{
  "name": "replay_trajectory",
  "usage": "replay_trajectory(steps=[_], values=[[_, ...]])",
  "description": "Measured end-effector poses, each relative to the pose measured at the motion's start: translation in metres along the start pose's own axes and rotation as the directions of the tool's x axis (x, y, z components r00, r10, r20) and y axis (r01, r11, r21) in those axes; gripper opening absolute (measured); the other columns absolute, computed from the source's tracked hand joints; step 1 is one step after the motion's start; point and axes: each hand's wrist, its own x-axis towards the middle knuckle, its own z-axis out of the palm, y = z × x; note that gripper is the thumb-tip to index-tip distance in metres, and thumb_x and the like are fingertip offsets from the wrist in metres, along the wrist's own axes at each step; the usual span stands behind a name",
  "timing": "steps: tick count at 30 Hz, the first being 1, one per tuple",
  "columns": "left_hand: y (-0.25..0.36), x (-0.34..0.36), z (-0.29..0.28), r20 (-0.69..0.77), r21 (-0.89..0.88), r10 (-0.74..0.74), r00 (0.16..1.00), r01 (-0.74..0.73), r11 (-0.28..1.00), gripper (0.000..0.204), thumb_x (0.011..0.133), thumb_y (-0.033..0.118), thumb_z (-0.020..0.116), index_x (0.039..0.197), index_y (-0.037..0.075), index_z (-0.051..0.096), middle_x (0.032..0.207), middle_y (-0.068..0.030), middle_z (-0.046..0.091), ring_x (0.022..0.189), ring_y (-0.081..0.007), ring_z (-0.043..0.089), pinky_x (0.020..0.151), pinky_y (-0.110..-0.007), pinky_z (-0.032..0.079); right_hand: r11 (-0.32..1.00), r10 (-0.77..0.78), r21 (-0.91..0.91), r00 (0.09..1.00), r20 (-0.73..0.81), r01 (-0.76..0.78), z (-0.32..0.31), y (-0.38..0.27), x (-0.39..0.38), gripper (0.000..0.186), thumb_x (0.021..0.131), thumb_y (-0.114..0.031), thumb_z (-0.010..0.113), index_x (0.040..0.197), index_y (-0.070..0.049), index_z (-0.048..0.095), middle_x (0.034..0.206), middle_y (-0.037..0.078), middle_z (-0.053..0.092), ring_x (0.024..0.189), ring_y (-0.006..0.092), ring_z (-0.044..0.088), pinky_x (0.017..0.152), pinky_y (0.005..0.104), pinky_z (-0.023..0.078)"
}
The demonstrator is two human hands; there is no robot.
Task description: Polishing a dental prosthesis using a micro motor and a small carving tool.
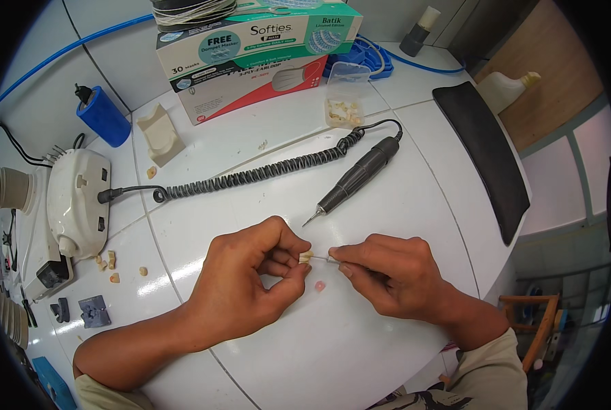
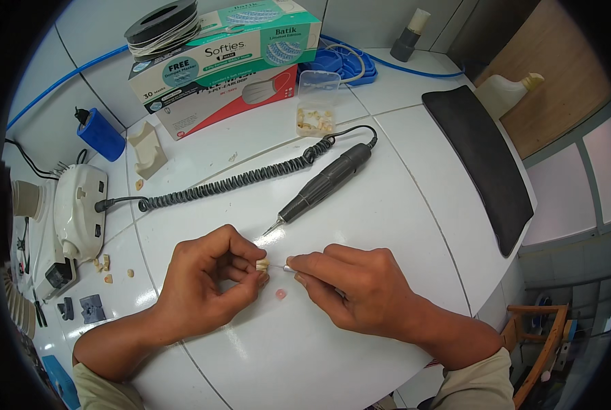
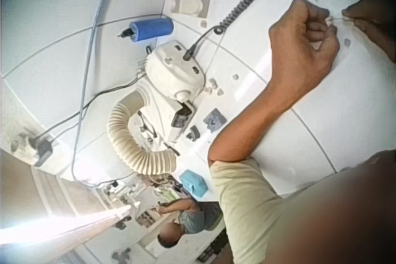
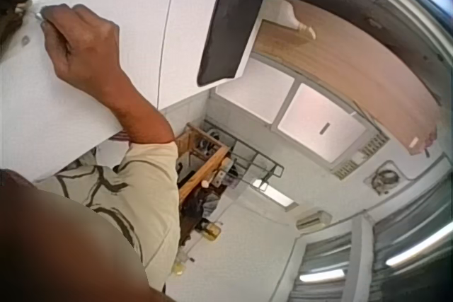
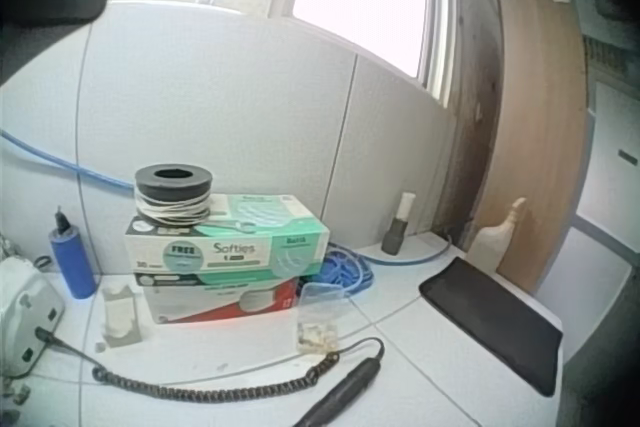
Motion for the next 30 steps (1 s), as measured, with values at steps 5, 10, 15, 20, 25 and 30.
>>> replay_trajectory(steps=[5,10,15,20,25,30], values=[[0.0011,0.0,0.0,0.002,0.017,-0.007,1.0,0.007,1.0,0.016,0.095,-0.005,0.077,0.11,-0.005,0.07,0.105,-0.0095,0.076,0.099,-0.0129,0.074,0.088,-0.027,0.063,1.0,0.013,0.01,1.0,0.009,-0.013,-0.0022,-0.0016,0.0009,0.024,0.094,-0.001,0.08,0.117,-0.004,0.081,0.076,0.007,0.072,0.055,0.0178,0.066,0.049,0.0313,0.051],[0.001,0.0003,-0.0005,-0.001,0.021,-0.004,1.0,0.004,1.0,0.016,0.095,-0.005,0.077,0.11,-0.005,0.07,0.104,-0.0096,0.077,0.098,-0.013,0.074,0.088,-0.027,0.063,1.0,0.011,0.004,1.0,0.012,-0.011,-0.0019,-0.002,0.0006,0.024,0.094,0.0,0.08,0.118,-0.004,0.081,0.077,0.007,0.073,0.057,0.0177,0.067,0.05,0.0311,0.052],[0.0002,0.0006,-0.0002,-0.003,0.022,-0.001,1.0,0.001,1.0,0.016,0.095,-0.005,0.077,0.109,-0.006,0.07,0.104,-0.0099,0.077,0.098,-0.0134,0.075,0.087,-0.027,0.063,1.0,0.022,-0.001,1.0,0.002,-0.022,-0.0031,-0.0033,0.0021,0.025,0.094,0.0,0.08,0.118,-0.004,0.081,0.077,0.008,0.073,0.057,0.0176,0.068,0.05,0.0311,0.052],[0.0017,0.0002,-0.0006,0.001,0.04,0.009,1.0,-0.009,0.999,0.016,0.095,-0.004,0.077,0.109,-0.006,0.07,0.103,-0.0103,0.077,0.098,-0.0142,0.076,0.087,-0.027,0.064,1.0,0.003,0.014,1.0,0.008,-0.004,-0.0033,-0.0014,0.0018,0.025,0.093,0.001,0.08,0.118,-0.004,0.081,0.077,0.008,0.073,0.057,0.0177,0.068,0.05,0.0312,0.052],[0.0013,0.0005,-0.0005,0.002,0.03,0.001,1.0,-0.001,1.0,0.016,0.095,-0.005,0.077,0.109,-0.006,0.07,0.103,-0.0101,0.077,0.098,-0.0139,0.075,0.087,-0.027,0.063,1.0,0.004,0.012,1.0,0.012,-0.004,-0.0032,-0.0011,0.002,0.026,0.093,0.0,0.081,0.118,-0.004,0.081,0.076,0.008,0.072,0.056,0.0177,0.067,0.05,0.0312,0.052],[0.0011,0.0005,-0.0006,0.004,0.02,-0.005,1.0,0.005,1.0,0.017,0.095,-0.005,0.077,0.11,-0.005,0.07,0.103,-0.0097,0.077,0.097,-0.0132,0.075,0.087,-0.026,0.063,1.0,0.004,-0.008,1.0,0.03,-0.004,-0.0029,-0.0025,0.0015,0.025,0.093,-0.001,0.081,0.118,-0.004,0.081,0.076,0.007,0.072,0.056,0.0174,0.067,0.05,0.0311,0.052]])
